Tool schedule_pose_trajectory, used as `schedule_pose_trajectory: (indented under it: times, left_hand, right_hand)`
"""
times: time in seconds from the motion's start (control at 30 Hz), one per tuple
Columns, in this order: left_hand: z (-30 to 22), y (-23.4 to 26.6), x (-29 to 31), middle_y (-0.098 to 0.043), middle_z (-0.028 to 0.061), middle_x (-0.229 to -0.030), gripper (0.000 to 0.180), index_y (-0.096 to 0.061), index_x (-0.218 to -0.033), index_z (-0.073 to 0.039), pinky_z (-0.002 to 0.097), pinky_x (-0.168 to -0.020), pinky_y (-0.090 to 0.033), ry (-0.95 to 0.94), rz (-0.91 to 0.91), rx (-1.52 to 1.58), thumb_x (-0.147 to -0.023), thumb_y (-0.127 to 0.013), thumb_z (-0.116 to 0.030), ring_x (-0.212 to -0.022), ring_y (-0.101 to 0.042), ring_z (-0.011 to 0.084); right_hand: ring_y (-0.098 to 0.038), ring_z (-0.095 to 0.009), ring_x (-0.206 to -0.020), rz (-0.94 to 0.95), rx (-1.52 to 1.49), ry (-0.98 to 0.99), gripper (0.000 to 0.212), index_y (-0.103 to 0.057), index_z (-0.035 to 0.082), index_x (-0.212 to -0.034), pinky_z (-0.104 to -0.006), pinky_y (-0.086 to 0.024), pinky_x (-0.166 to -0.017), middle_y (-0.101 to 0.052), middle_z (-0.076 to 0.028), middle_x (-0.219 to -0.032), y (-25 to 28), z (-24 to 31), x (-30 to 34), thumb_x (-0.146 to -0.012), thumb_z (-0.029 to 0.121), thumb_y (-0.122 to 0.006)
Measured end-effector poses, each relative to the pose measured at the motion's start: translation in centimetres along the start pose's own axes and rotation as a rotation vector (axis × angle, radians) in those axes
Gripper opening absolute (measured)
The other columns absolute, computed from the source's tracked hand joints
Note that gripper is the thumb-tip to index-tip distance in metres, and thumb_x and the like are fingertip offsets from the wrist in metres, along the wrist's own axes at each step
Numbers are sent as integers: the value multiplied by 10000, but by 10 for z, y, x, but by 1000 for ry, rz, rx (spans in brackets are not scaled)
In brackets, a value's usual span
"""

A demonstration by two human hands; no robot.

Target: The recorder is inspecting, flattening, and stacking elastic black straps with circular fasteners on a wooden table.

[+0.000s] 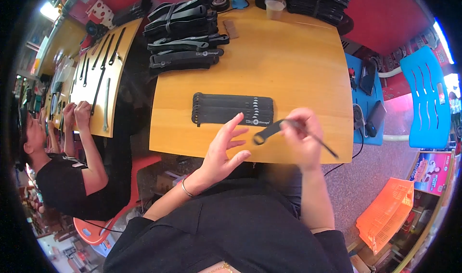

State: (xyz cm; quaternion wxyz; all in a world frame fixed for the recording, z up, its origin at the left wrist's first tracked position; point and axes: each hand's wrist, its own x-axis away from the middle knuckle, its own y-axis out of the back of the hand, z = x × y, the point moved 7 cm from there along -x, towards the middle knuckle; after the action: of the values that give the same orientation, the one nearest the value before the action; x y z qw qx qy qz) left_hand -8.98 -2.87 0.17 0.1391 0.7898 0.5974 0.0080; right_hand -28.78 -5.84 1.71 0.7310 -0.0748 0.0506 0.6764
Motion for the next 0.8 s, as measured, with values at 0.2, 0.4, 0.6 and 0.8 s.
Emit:
schedule_pose_trajectory:
  times: [0.2, 0.4, 0.6, 0.8]
  left_hand:
    - [21, 13, 10, -678, 88, -864, 208, -670, -1075, 5, 247, -654, -565, 215, -112, 301, -874, -618, 17, -741, -678, 137]
    - [31, 43, 20, -644, 70, -876, 249, -688, -1087, -29, 219, -607, -520, 171, 12, 83, -859, -616, 42, -739, -654, 129]
    - [49, 70, 36, -633, 47, -895, 244, -676, -1098, -16, 195, -599, -497, 383, -166, 263, -866, -629, 42, -749, -667, 104]
    - [54, 84, 35, -649, 35, -840, 208, -667, -1080, -13, 189, -599, -504, 298, -240, 199, -883, -611, 28, -726, -664, 105]
  right_hand:
    - [-579, -128, -758, 165, -238, -55, 217, -524, 38, -950, -249, -504, -679, -563, -107, -970, -51, -8, 32, -823, -128, -582]
    - [-561, -100, -747, 66, -297, -83, 120, -598, 25, -934, -218, -462, -646, -576, -61, -928, -23, -27, 30, -852, -52, -638]
    - [-541, -59, -745, 37, -163, -164, 128, -649, 26, -958, -191, -441, -676, -576, -17, -935, 2, -45, 30, -842, -23, -678]
    - [-541, -51, -764, 72, 8, -292, 145, -677, 16, -979, -176, -426, -690, -572, -7, -932, -4, -49, 33, -844, -35, -661]
